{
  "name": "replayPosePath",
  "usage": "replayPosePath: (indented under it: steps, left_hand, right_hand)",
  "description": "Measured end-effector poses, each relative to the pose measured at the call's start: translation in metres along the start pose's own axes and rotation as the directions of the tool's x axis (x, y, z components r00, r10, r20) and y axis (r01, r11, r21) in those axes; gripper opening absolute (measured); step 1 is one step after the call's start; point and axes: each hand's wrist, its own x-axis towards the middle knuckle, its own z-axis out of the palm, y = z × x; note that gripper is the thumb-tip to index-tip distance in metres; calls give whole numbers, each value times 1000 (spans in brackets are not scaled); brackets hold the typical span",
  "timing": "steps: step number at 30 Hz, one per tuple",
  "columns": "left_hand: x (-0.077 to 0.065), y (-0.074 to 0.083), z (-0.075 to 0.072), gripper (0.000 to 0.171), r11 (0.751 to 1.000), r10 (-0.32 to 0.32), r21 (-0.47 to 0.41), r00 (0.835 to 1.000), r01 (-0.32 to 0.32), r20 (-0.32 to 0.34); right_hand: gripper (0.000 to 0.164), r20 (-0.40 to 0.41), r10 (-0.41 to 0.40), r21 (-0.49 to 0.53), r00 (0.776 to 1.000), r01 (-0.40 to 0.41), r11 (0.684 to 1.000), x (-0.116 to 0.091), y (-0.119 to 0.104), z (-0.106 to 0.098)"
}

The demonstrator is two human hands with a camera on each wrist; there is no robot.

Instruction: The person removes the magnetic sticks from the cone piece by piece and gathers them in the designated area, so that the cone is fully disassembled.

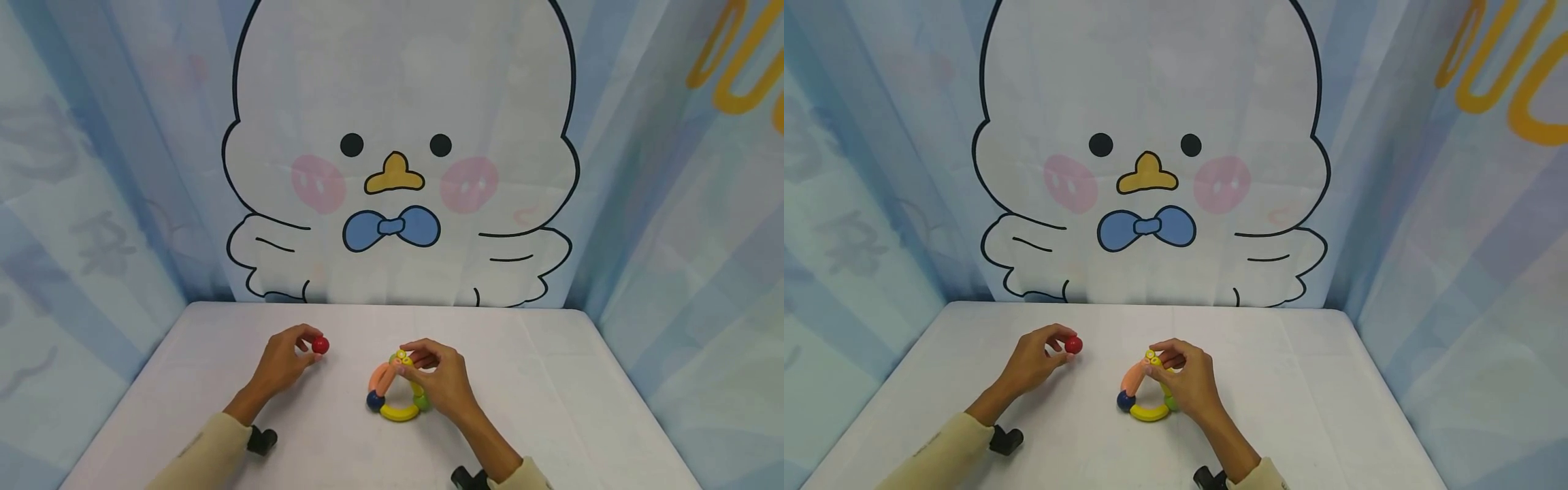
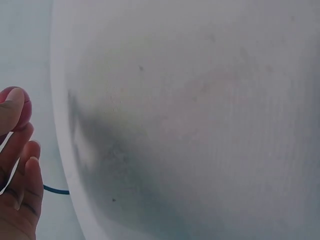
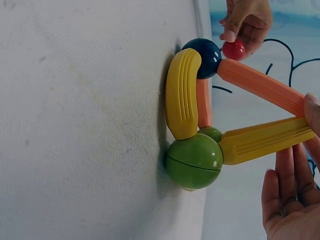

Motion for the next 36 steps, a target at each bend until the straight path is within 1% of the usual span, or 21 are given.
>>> replayPosePath:
  steps: [6, 8, 14, 17, 21, 25, 28, 36]
  left_hand:
    - [7, -15, -9, 40, 998, -16, 57, 1000, 15, 27]
    - [10, -19, -11, 40, 997, -31, 72, 999, 28, 34]
    - [19, -27, -15, 40, 992, -85, 103, 995, 79, 49]
    - [23, -30, -16, 40, 989, -99, 117, 993, 92, 58]
    - [26, -33, -15, 39, 987, -98, 133, 993, 88, 68]
    - [27, -35, -15, 40, 987, -99, 134, 993, 89, 66]
    - [27, -36, -14, 41, 986, -104, 134, 993, 95, 63]
    - [27, -36, -13, 46, 985, -123, 133, 990, 113, 74]
  right_hand:
    - [25, -6, -1, 3, 1000, 1, 1000, 0, 0, 0]
    - [25, -7, -5, 1, 1000, 5, 1000, 0, 0, 0]
    - [26, -3, 20, 10, 1000, -20, 1000, 0, 0, 0]
    - [26, -3, 27, 8, 1000, -27, 1000, 1, 0, 1]
    - [26, -5, 23, 2, 1000, -23, 1000, 0, -1, 0]
    - [28, -3, 16, -2, 1000, -16, 1000, 0, -2, 0]
    - [30, -3, 19, -1, 1000, -19, 1000, 0, -3, 0]
    - [30, -4, 19, -4, 1000, -19, 1000, 0, -4, 0]
